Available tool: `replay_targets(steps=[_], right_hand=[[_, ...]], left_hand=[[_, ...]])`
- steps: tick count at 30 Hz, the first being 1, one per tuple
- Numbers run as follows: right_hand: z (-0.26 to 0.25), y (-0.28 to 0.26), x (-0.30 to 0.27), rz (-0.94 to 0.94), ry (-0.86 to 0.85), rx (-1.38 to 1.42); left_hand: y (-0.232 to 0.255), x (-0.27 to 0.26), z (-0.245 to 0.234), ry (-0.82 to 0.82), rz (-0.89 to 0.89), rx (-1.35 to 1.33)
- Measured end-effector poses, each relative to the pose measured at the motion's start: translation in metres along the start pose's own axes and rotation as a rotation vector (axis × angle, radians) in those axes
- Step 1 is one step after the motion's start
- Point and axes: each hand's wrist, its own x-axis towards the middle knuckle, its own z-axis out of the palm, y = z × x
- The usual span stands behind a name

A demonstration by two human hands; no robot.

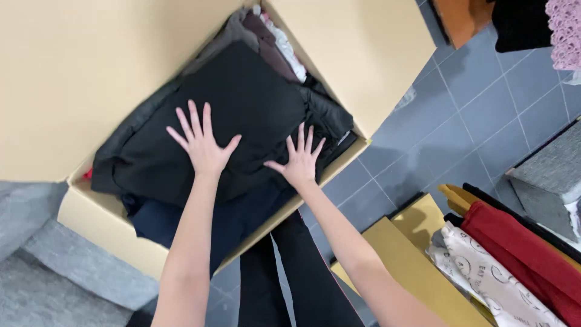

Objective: Folding clothing items and packing them into a cardboard box, then closing the box and organizing hangers on a rack.

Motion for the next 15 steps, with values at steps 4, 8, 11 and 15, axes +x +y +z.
replay_targets(steps=[4,8,11,15], right_hand=[[-0.012,0.015,-0.01,-0.041,-0.005,0.066],[-0.03,0.059,-0.023,-0.082,0.283,0.284],[-0.036,0.116,0.001,0.043,0.624,0.368],[0.02,0.232,0.021,0.662,0.696,0.759]], left_hand=[[-0.004,-0.001,0.003,-0.016,0.0,-0.024],[0.002,-0.01,-0.007,-0.008,-0.011,-0.036],[0.008,-0.016,-0.013,0.028,-0.019,-0.055],[0.043,-0.055,-0.025,0.023,0.029,-0.067]])
